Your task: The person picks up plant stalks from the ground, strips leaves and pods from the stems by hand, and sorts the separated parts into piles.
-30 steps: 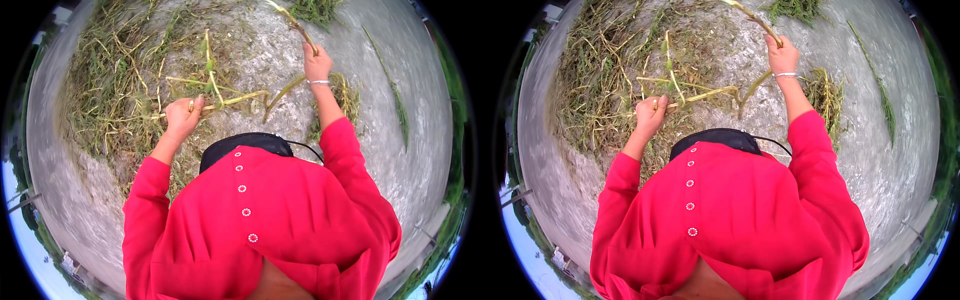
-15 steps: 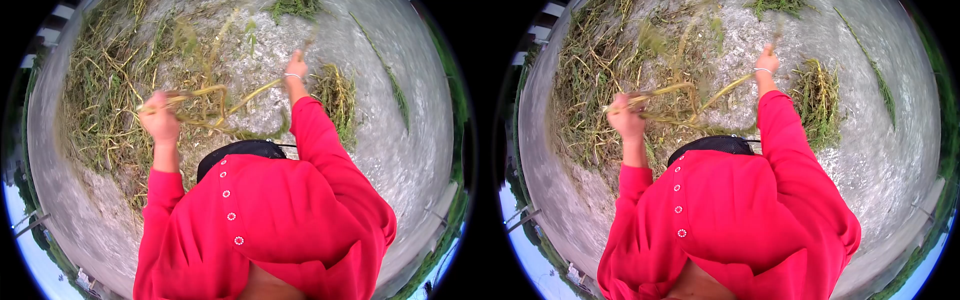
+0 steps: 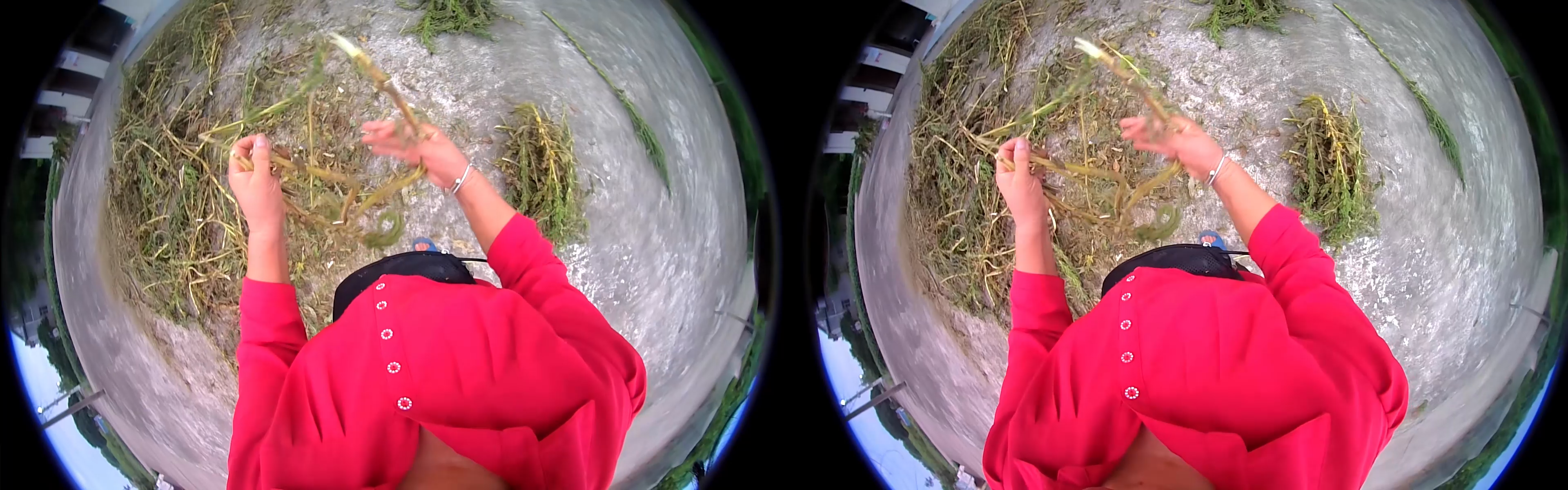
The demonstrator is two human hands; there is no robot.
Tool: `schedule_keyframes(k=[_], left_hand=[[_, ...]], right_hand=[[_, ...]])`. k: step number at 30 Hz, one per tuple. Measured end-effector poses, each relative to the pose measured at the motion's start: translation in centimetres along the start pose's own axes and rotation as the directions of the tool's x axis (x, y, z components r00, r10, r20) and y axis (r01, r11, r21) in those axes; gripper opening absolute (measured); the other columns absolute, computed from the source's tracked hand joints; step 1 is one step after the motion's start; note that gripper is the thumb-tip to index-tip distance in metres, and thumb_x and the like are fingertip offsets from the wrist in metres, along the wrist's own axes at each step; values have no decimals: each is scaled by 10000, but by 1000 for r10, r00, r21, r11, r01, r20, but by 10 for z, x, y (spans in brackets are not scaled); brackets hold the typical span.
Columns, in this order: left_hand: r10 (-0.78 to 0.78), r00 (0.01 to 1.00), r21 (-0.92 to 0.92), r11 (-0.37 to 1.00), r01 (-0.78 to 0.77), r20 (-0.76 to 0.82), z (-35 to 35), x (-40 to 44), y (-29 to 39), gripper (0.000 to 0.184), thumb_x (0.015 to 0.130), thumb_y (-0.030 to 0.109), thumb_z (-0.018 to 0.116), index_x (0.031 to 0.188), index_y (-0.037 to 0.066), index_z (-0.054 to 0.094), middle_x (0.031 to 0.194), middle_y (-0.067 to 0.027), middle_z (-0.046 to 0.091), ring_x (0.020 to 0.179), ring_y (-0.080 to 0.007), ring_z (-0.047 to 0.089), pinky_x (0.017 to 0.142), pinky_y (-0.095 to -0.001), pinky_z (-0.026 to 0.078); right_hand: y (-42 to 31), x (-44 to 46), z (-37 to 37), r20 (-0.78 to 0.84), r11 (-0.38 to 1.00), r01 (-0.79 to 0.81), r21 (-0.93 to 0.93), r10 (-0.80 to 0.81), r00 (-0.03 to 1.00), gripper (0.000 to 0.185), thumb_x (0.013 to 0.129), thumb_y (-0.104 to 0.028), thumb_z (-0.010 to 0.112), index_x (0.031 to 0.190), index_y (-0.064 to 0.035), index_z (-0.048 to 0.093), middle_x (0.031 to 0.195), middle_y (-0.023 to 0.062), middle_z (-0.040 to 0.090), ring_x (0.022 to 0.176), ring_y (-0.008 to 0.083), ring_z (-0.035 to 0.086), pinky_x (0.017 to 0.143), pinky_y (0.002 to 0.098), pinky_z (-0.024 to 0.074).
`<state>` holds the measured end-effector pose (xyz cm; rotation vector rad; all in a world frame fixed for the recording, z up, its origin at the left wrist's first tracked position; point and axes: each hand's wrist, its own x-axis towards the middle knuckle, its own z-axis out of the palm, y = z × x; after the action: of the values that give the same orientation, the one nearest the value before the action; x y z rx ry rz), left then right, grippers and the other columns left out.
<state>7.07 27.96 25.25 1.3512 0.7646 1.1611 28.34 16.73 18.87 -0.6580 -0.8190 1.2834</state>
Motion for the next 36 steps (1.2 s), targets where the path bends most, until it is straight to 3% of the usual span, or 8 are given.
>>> schedule_keyframes(k=[5,9,17,20,26,29,32,36], left_hand=[[-122,992,13,992,122,-21,15,-7,-18,179,906,223,503,837,62,466,686,11,475,612,-70,453,541,-211,390],[-102,994,9,995,103,-41,31,-25,-31,239,928,254,457,760,84,456,670,51,403,607,-41,350,528,-208,312],[30,981,-61,998,-19,191,21,-57,-11,276,919,215,455,693,58,444,600,25,412,480,-47,323,444,-194,261],[105,947,-83,993,-84,302,16,-61,-19,272,823,187,608,653,60,437,602,21,423,500,-62,360,459,-198,282],[176,896,423,833,-357,408,8,-61,-15,313,700,86,718,617,54,418,706,-49,610,654,-120,553,583,-246,432],[42,980,269,958,-94,192,-4,-57,-14,255,811,71,611,633,64,429,663,-69,603,625,-130,575,595,-262,469],[-24,1000,155,988,22,12,-23,-43,-7,324,892,143,508,593,96,390,502,-7,473,452,-88,475,419,-235,407],[142,990,-131,981,-142,-12,-104,-10,14,390,914,254,475,566,128,353,433,32,347,370,-88,355,363,-212,355]], right_hand=[[18,-8,42,181,990,-113,83,97,979,507,838,-222,585,1275,-39,406,1109,109,592,1096,228,516,977,322,367],[45,-6,54,-70,826,-163,-539,149,986,304,858,-205,543,1114,-43,534,854,43,641,807,137,585,741,319,469],[53,-4,47,-126,948,-40,-315,0,992,352,836,-339,564,710,-11,573,582,65,546,540,125,506,510,279,402],[48,11,22,118,660,153,-736,-97,988,424,818,-401,563,673,-3,557,555,109,503,500,173,473,500,317,382],[38,9,-4,268,235,312,-921,-203,942,397,806,-418,523,660,-52,568,642,123,559,601,297,541,543,362,409],[32,-7,-6,520,-213,475,-854,-373,768,300,821,-377,534,721,-107,619,687,73,576,681,259,565,603,339,437],[14,-19,-5,-117,99,-125,-987,81,990,225,819,-333,510,932,-240,681,731,19,644,629,186,590,573,324,465],[28,-93,-78,-414,116,-398,-910,-284,864,441,811,-536,504,816,-136,690,688,127,631,617,246,597,577,383,460]])
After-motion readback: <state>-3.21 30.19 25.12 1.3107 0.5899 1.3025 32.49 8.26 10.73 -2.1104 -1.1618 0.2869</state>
